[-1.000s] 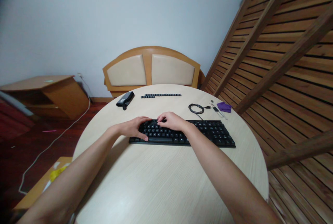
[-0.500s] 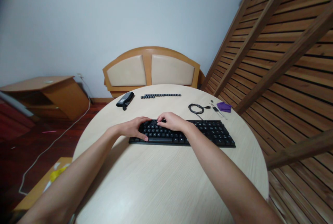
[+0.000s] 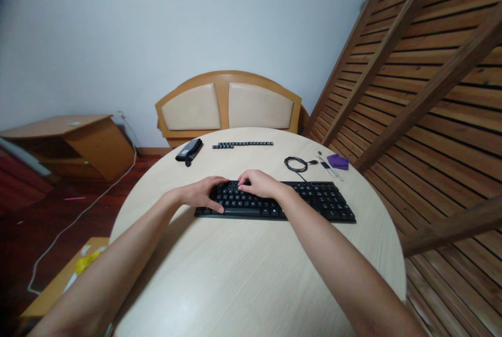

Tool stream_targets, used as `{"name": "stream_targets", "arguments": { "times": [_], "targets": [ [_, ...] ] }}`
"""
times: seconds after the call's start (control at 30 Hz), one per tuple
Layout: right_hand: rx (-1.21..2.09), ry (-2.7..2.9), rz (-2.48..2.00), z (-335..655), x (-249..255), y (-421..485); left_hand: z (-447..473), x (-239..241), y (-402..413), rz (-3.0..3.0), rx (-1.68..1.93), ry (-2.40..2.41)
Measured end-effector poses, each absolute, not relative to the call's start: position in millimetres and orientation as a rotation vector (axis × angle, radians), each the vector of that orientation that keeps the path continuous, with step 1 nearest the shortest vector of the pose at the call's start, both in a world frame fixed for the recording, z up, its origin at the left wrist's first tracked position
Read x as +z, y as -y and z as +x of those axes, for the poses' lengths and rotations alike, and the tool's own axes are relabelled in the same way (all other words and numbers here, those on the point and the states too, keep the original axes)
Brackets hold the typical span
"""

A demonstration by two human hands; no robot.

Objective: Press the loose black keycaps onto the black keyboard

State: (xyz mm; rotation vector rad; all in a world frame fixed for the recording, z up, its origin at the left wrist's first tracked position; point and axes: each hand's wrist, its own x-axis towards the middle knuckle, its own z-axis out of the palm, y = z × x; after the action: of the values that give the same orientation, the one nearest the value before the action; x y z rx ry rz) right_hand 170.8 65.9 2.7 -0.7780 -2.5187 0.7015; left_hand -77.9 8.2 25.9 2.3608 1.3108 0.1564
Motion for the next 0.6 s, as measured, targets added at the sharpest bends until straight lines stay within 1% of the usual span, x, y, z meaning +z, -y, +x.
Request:
{"name": "stream_targets", "arguments": {
  "times": [0.17,0.23,0.3,0.4,0.43,0.6],
  "targets": [
    [0.929,2.493,-0.829,171.8,7.6,-75.8,-78.6,25.3,-9.4,2.371,0.140,-1.307],
    [0.970,2.497,-0.886,168.7,8.7,-86.0,-78.4,25.6,-9.5,2.369,0.128,-1.306],
    [0.879,2.547,-0.957,161.9,10.9,-98.7,-78.1,25.7,-9.8,2.368,0.121,-1.310],
    [0.547,2.671,-1.150,144.8,17.6,-119.4,-77.6,25.8,-10.1,2.369,0.120,-1.308],
    [0.485,2.689,-1.195,137.8,20.2,-126.4,-77.5,26.0,-10.1,2.370,0.122,-1.306],
    [0.312,2.694,-1.370,102.7,28.0,-161.5,-77.4,27.1,-9.4,2.363,0.131,-1.313]
  ]
}}
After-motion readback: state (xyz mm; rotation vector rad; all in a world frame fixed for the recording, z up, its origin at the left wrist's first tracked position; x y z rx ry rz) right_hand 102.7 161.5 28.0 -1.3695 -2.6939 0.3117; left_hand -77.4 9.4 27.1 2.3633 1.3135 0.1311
